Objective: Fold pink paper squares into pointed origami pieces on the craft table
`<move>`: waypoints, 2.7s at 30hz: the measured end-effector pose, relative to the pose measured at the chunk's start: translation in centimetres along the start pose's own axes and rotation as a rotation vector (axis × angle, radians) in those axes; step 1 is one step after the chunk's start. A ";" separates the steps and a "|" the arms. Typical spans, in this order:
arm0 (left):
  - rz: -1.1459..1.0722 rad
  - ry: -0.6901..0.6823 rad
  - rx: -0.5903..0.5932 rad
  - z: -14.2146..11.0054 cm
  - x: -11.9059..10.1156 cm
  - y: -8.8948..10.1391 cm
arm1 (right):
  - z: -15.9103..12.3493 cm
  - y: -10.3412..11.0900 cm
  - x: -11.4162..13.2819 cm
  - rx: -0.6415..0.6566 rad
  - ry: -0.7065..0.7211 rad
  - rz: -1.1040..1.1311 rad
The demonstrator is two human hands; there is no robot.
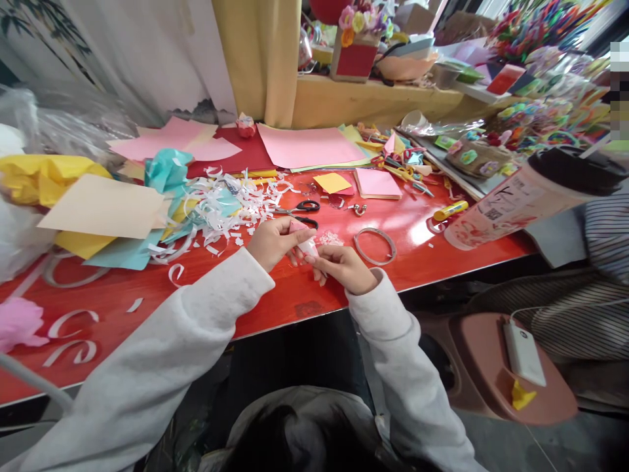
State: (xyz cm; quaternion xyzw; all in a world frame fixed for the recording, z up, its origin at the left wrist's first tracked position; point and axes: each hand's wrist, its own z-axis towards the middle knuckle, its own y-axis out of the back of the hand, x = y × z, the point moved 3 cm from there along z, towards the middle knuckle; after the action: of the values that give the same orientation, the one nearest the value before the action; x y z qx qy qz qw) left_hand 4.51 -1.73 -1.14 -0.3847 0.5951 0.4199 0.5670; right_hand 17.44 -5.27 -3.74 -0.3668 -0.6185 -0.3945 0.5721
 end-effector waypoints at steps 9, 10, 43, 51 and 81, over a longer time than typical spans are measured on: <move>0.092 -0.059 0.041 0.0 0.5 -0.1 | 0.0 0.9 0.3 -0.177 0.164 -0.221; 0.074 -0.049 0.047 0.0 0.5 -0.1 | 0.0 0.9 0.3 -0.169 0.158 -0.180; 1.290 -1.262 -0.178 -2.5 -2.0 -0.2 | -0.4 1.1 0.4 -0.091 -0.043 0.358; 1.241 -1.129 -0.159 -2.2 -1.8 -0.1 | -0.4 1.2 0.3 -0.107 -0.027 0.317; 1.159 -0.687 -0.501 1.4 0.1 5.3 | -0.3 1.3 0.2 -0.191 0.017 0.190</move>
State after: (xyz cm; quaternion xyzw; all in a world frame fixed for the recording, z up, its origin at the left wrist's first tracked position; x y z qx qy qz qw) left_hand 0.05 1.40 -0.87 0.0283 0.3773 0.8747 0.3029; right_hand 18.72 -4.98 -3.40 -0.4734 -0.5357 -0.3986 0.5745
